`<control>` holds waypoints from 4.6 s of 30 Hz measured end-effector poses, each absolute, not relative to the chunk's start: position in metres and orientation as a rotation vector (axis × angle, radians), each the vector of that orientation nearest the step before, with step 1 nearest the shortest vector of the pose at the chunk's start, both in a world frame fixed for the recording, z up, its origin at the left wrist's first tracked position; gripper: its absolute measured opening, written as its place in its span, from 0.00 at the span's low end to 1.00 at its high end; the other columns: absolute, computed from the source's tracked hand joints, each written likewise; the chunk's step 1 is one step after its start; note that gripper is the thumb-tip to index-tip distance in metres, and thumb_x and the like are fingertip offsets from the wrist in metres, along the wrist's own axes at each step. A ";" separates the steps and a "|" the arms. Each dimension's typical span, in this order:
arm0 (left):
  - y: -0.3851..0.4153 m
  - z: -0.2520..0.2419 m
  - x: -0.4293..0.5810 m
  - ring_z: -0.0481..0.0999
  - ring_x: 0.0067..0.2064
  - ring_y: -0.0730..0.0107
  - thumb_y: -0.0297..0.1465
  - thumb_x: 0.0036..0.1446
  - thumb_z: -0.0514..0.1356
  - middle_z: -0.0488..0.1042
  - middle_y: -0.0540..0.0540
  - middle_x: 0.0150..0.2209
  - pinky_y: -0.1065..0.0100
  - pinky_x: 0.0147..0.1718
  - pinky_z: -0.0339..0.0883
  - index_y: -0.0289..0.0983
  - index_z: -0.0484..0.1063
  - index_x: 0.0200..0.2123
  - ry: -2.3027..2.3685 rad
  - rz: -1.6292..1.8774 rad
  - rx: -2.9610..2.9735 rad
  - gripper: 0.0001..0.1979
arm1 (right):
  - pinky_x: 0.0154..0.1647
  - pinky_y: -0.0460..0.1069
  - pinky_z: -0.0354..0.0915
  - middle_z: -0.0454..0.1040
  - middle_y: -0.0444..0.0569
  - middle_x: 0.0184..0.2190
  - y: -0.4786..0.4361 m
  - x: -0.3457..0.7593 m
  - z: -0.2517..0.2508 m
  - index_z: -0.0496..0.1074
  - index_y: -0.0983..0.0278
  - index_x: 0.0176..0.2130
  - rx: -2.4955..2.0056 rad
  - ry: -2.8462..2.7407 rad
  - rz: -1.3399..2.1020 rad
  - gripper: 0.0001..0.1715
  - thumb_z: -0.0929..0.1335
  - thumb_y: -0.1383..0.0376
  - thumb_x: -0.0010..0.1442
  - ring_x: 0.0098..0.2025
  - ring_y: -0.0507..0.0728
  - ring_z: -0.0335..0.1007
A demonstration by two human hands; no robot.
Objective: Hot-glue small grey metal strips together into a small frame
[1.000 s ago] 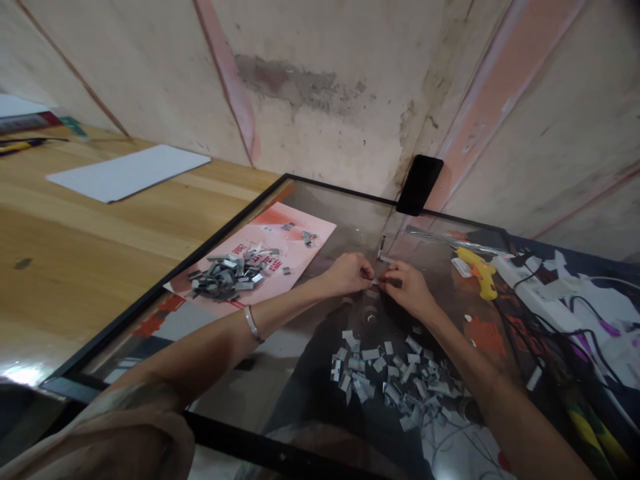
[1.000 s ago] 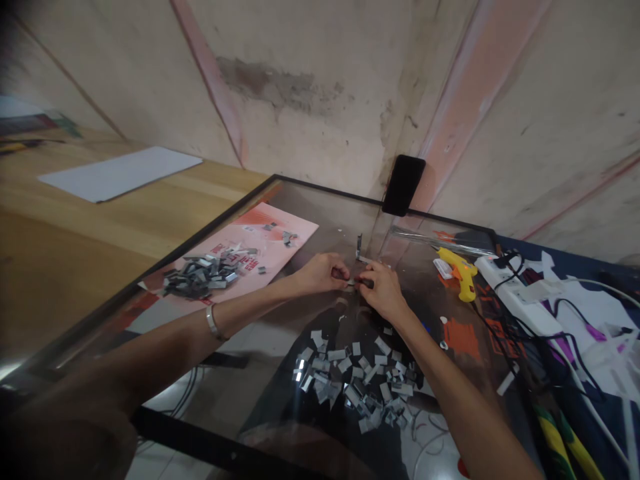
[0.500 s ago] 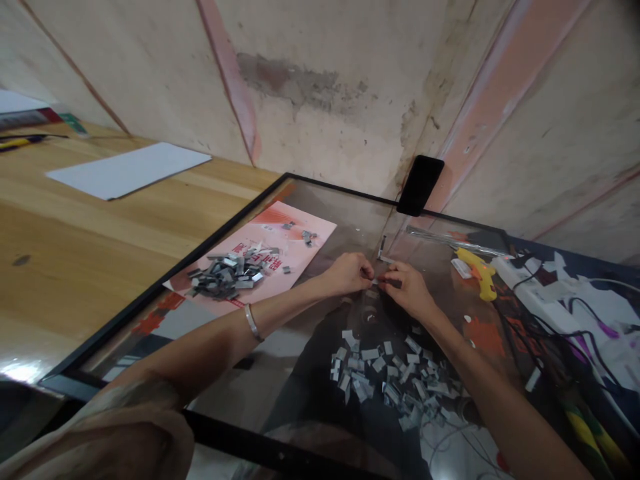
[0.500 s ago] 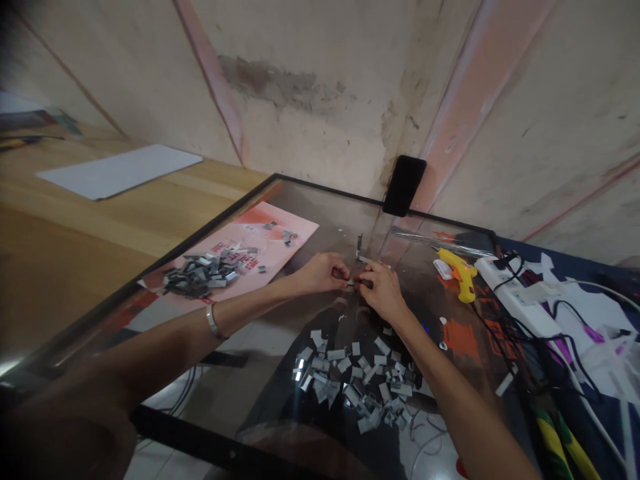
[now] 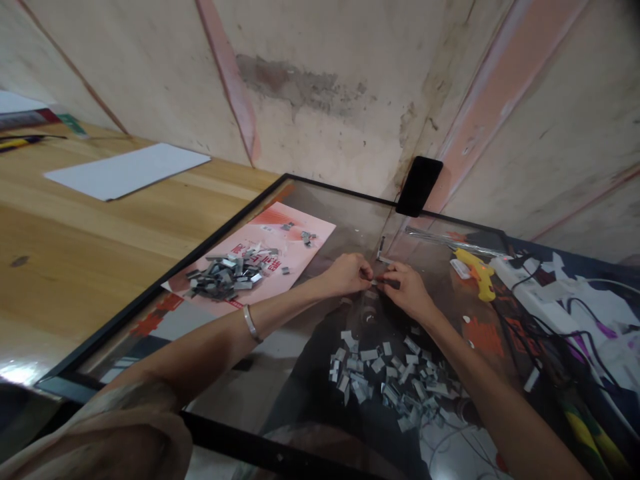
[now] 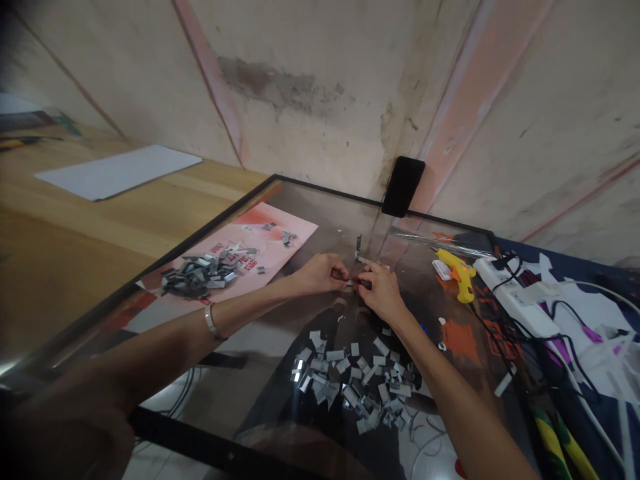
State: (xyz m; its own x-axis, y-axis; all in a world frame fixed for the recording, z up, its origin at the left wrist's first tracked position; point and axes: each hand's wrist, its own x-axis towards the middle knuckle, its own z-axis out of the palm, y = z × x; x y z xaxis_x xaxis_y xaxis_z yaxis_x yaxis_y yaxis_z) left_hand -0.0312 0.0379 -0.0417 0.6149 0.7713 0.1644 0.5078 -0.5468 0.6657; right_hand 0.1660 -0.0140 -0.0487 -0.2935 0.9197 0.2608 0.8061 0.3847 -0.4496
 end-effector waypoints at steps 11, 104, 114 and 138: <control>0.039 -0.042 -0.032 0.71 0.30 0.74 0.31 0.45 0.62 0.76 0.49 0.31 0.73 0.30 0.60 0.37 0.79 0.31 0.999 0.596 2.278 0.08 | 0.42 0.52 0.62 0.73 0.49 0.36 -0.014 0.163 -0.047 0.74 0.61 0.35 -1.504 -2.087 0.364 0.07 0.69 0.65 0.52 0.40 0.57 0.68; 0.036 -0.046 -0.026 0.71 0.29 0.74 0.29 0.44 0.62 0.76 0.49 0.30 0.74 0.29 0.61 0.37 0.79 0.30 1.029 0.619 2.288 0.08 | 0.41 0.51 0.62 0.74 0.47 0.34 -0.011 0.164 -0.053 0.76 0.60 0.28 -1.448 -2.068 0.330 0.06 0.67 0.68 0.50 0.38 0.56 0.68; 0.035 -0.048 -0.025 0.70 0.29 0.74 0.28 0.44 0.61 0.75 0.49 0.29 0.74 0.29 0.62 0.37 0.79 0.30 1.041 0.643 2.289 0.07 | 0.41 0.51 0.61 0.74 0.47 0.34 -0.011 0.163 -0.053 0.75 0.60 0.29 -1.461 -2.080 0.324 0.06 0.67 0.69 0.50 0.38 0.56 0.68; 0.034 -0.043 -0.027 0.70 0.29 0.74 0.30 0.44 0.62 0.75 0.48 0.31 0.73 0.29 0.61 0.36 0.78 0.30 1.068 0.585 2.287 0.08 | 0.42 0.51 0.58 0.73 0.48 0.36 -0.015 0.161 -0.047 0.73 0.62 0.32 -1.519 -2.109 0.339 0.04 0.68 0.67 0.52 0.41 0.57 0.67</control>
